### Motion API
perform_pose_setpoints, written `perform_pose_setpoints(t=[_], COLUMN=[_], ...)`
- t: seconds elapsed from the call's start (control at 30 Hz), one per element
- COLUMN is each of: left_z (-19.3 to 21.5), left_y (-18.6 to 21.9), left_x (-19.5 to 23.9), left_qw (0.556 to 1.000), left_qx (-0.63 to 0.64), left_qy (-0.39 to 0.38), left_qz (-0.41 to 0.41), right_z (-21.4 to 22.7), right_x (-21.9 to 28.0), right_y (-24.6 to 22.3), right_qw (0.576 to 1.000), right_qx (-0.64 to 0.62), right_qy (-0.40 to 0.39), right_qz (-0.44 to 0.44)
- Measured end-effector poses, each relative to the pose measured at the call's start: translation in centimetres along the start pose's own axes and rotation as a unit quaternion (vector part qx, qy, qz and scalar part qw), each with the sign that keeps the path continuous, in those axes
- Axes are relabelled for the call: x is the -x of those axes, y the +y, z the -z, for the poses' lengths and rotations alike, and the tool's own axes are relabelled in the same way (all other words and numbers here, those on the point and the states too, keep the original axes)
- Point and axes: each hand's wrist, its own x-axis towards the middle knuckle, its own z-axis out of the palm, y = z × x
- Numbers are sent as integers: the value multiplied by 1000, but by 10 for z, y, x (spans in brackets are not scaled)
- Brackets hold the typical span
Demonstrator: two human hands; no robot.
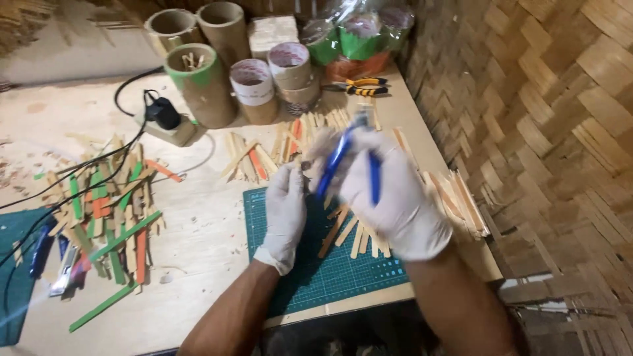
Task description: Trimming the ends of thin wooden sticks using a handheld cutter on a cutting mat in a workshop environment.
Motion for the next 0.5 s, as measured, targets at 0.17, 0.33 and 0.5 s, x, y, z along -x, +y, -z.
perform_pose_setpoints(t=[0.17, 0.33, 0.5], left_z=[-10, -11, -6], left_y=[6, -9, 22], left_x=[-2, 0, 0], left_qw=[980, 970, 968], left_qx=[112, 153, 157], left_qy=[35, 20, 21], left_qz=[163, 185, 197], right_z=[27, 31, 68], right_x=[-22, -27, -33], right_y=[-12, 3, 46], right_qw=[958, 955, 825], right_qx=[-185, 108, 508], right_qy=[184, 258, 247], right_qz=[-119, -102, -13])
